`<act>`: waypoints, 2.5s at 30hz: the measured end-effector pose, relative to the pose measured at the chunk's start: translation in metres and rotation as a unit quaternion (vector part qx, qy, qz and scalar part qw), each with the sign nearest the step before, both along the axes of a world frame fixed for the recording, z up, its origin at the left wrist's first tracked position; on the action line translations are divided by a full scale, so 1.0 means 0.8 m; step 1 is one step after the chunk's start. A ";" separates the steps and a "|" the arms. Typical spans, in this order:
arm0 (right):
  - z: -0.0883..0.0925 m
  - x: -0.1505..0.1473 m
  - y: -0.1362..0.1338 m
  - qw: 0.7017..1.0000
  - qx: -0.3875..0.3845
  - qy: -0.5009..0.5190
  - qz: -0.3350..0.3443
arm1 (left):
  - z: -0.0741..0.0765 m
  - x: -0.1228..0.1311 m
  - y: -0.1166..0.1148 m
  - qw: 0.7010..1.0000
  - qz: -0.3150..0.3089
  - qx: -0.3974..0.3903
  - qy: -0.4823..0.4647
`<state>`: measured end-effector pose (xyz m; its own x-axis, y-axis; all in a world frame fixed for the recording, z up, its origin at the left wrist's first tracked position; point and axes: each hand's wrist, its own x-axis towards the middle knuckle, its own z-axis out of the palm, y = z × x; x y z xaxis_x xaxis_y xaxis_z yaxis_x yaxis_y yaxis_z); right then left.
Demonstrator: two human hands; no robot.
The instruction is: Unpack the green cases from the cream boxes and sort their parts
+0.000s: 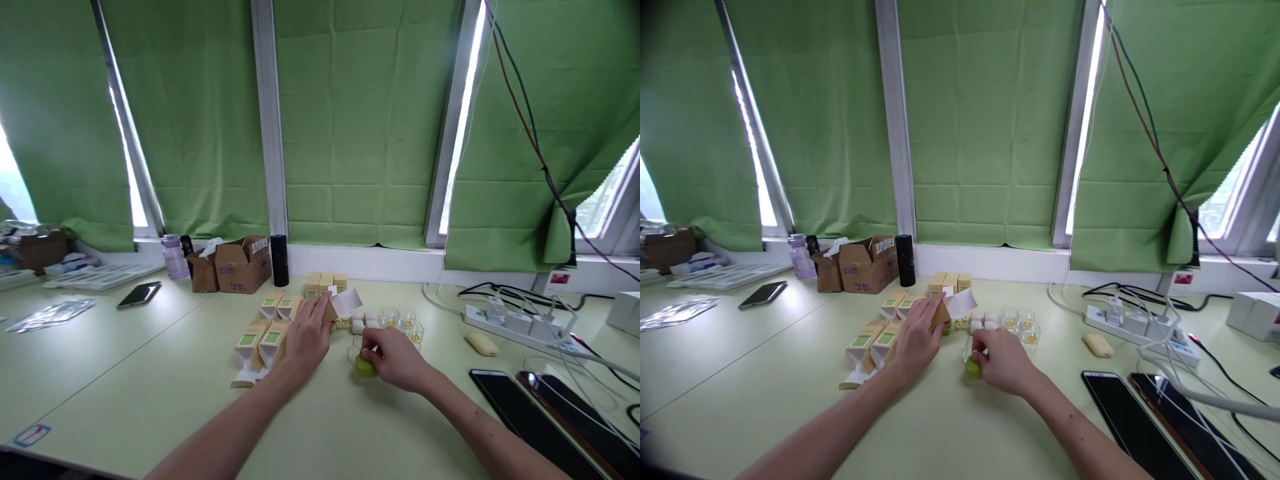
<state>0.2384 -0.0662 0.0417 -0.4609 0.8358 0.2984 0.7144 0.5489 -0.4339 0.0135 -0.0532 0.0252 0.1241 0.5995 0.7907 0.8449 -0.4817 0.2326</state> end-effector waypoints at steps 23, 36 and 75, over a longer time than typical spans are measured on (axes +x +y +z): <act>-0.049 -0.007 0.035 0.978 0.053 0.204 0.010 | -0.009 0.004 0.017 0.777 -0.281 -0.184 -0.532; -0.043 -0.010 0.025 0.992 0.055 0.117 -0.003 | -0.007 0.009 0.014 0.659 -0.364 -0.243 -0.612; -0.018 -0.023 0.012 0.860 -0.147 0.483 0.067 | 0.006 0.028 -0.019 0.686 -0.394 -0.326 -0.517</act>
<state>0.2202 -0.0564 0.0275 -0.2142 0.8991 0.3817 -0.1195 0.3637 -0.9238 0.0360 -0.0687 0.0304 0.1882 0.9367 0.2954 -0.3977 -0.2023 0.8949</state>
